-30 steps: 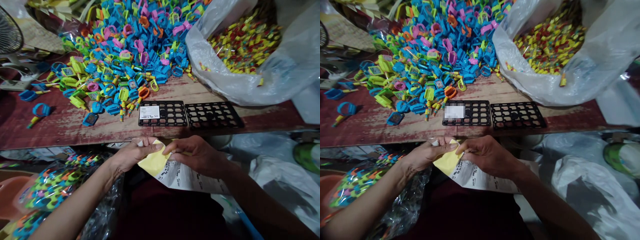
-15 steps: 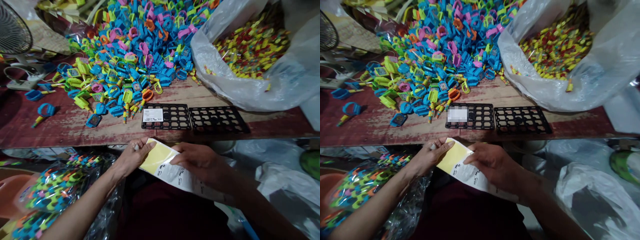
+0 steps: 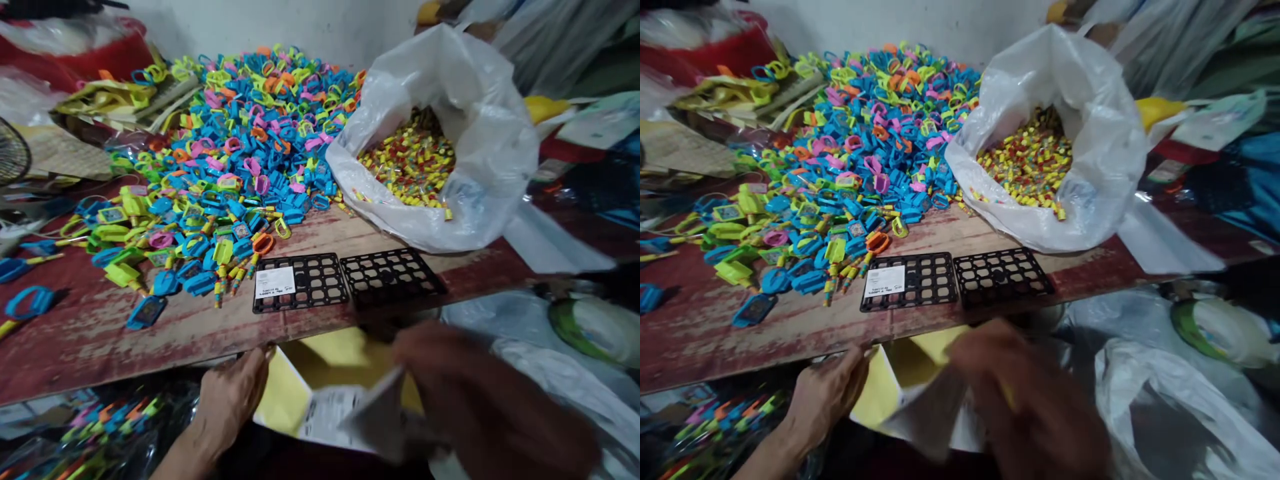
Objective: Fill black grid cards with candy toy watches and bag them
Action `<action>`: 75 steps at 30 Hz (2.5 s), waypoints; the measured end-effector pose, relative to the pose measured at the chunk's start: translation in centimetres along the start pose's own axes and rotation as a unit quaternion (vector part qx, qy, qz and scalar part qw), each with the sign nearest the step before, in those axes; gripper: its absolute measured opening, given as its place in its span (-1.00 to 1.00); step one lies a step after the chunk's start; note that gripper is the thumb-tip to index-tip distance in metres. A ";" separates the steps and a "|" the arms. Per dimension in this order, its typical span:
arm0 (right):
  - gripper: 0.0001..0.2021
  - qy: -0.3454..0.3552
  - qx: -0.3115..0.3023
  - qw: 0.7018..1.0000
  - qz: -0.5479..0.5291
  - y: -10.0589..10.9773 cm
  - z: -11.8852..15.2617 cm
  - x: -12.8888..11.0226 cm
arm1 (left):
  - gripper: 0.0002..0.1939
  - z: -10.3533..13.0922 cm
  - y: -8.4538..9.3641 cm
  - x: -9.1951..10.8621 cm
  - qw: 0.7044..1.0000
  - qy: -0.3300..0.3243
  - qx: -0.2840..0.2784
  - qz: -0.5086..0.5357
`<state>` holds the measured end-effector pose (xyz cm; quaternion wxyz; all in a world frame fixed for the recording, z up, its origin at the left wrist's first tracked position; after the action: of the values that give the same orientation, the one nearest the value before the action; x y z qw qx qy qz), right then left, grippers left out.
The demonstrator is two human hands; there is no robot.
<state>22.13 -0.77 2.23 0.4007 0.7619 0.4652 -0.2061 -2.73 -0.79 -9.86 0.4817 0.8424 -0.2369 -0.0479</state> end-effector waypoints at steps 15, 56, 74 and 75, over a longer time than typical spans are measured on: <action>-0.72 -0.109 0.194 0.946 0.235 0.0 -4.6 13.9 | -0.68 -10.8 -3.3 9.1 0.979 -0.175 0.048 0.097; -0.65 -0.211 0.382 0.894 0.101 8.8 -2.4 12.8 | -0.71 -19.7 -9.5 6.4 0.990 0.098 -0.031 0.101; -0.72 -0.187 0.169 0.962 0.102 -1.8 -2.2 15.7 | -0.68 -12.1 -5.2 6.8 0.991 -0.023 0.030 0.132; -0.72 -0.201 0.172 0.960 0.087 -1.9 -2.0 16.0 | -0.67 -11.8 -5.3 7.2 0.989 -0.031 0.037 0.139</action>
<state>28.08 10.01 -8.33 0.3650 0.7998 0.2641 -0.3967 9.14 7.52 -6.94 0.4448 0.8164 -0.3681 0.0022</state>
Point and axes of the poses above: each hand's wrist, its own z-axis away from the middle knuckle, its own y-axis out of the back of the hand, x = y × z, the point moved 6 cm from there along -z, towards the middle knuckle, and after that the axes turned 15 degrees about x, right-handed, at the moved point
